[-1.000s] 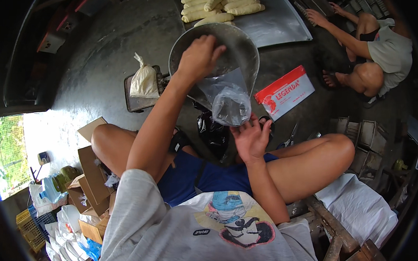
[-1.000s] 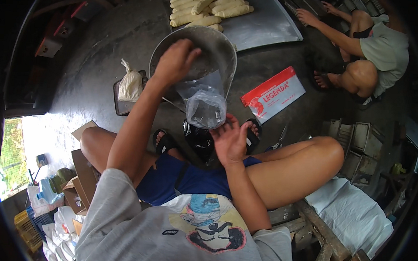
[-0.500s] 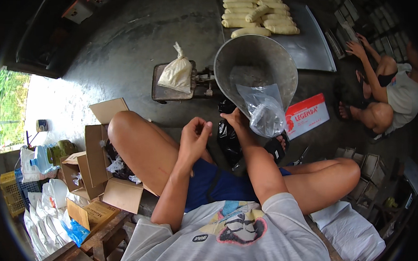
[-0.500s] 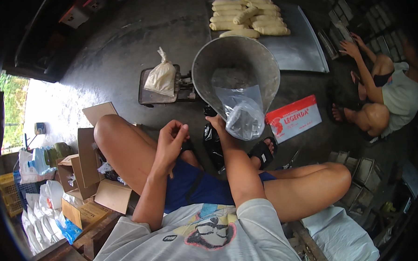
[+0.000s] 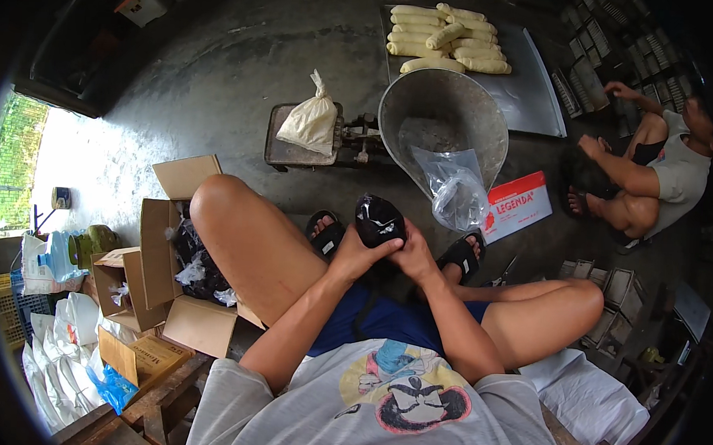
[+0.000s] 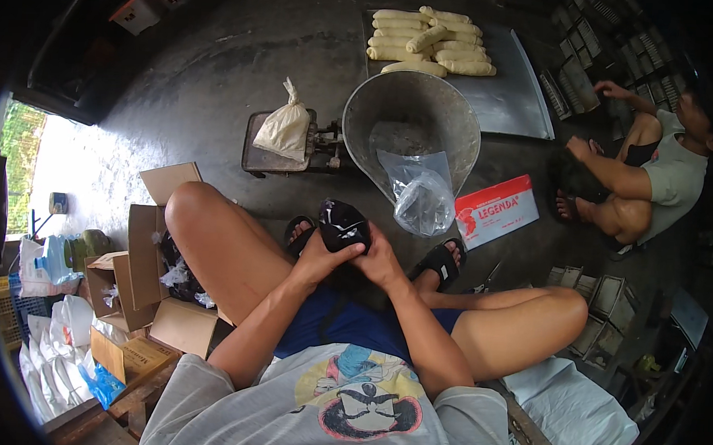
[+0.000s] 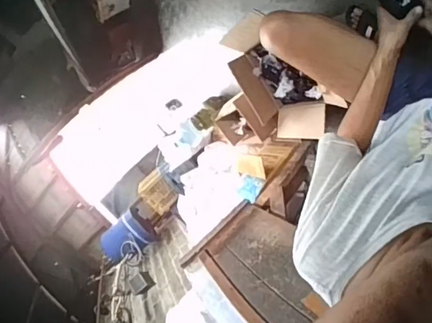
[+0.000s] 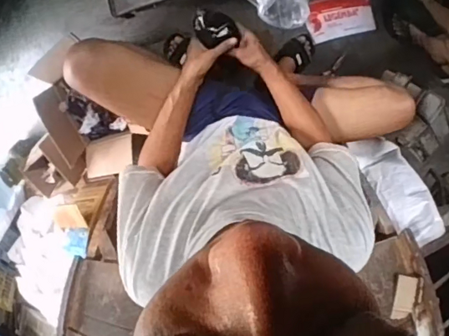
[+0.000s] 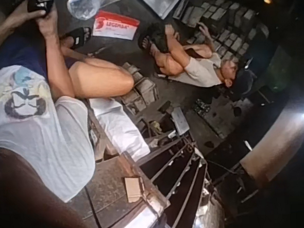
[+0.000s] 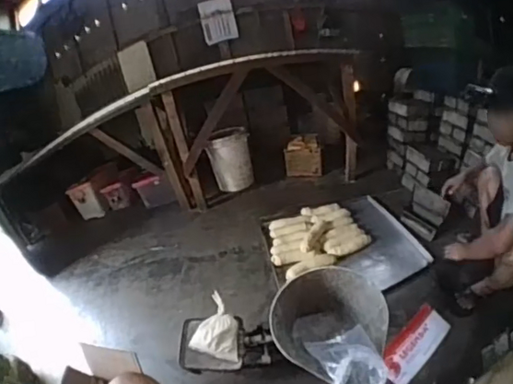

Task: The person picks up clear plastic bags and black packets, placing the packets into the bags and then using a piece of white tape to seal each bag closed.

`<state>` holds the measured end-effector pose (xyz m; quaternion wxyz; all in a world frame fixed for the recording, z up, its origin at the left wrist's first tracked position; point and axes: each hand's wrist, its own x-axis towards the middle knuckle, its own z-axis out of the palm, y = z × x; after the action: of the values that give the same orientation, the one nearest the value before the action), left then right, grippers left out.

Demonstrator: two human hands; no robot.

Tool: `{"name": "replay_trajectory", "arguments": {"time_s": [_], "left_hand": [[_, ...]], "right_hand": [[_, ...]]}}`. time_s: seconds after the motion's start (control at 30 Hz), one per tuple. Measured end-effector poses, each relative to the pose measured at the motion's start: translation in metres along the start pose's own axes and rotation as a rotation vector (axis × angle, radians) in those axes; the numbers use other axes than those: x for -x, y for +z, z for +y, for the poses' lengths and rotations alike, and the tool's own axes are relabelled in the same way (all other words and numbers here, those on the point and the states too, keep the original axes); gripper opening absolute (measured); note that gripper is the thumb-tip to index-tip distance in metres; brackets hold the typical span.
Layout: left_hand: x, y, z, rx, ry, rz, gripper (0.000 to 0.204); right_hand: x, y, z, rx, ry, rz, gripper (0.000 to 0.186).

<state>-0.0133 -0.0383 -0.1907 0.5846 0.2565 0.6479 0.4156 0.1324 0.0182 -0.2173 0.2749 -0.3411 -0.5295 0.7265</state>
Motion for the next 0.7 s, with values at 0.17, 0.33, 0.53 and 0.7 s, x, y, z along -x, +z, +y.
{"name": "replay_trajectory", "arguments": {"time_s": [0.17, 0.33, 0.53, 0.7], "left_hand": [[0.080, 0.034, 0.062, 0.151, 0.617, 0.247, 0.065], [0.073, 0.040, 0.105, 0.006, 1.141, 0.047, 0.063], [0.081, 0.047, 0.133, 0.225, 1.019, -0.435, 0.059], [0.076, 0.050, 0.175, 0.396, 0.891, -0.786, 0.061]], "right_hand": [[0.052, 0.027, -0.089, -0.166, -0.127, -0.032, 0.065], [0.050, 0.030, -0.138, -0.364, -0.344, -0.057, 0.080], [0.085, -0.008, -0.158, -0.105, -0.103, -0.146, 0.083], [0.100, -0.051, -0.158, 0.165, -0.135, -0.320, 0.079]]}}
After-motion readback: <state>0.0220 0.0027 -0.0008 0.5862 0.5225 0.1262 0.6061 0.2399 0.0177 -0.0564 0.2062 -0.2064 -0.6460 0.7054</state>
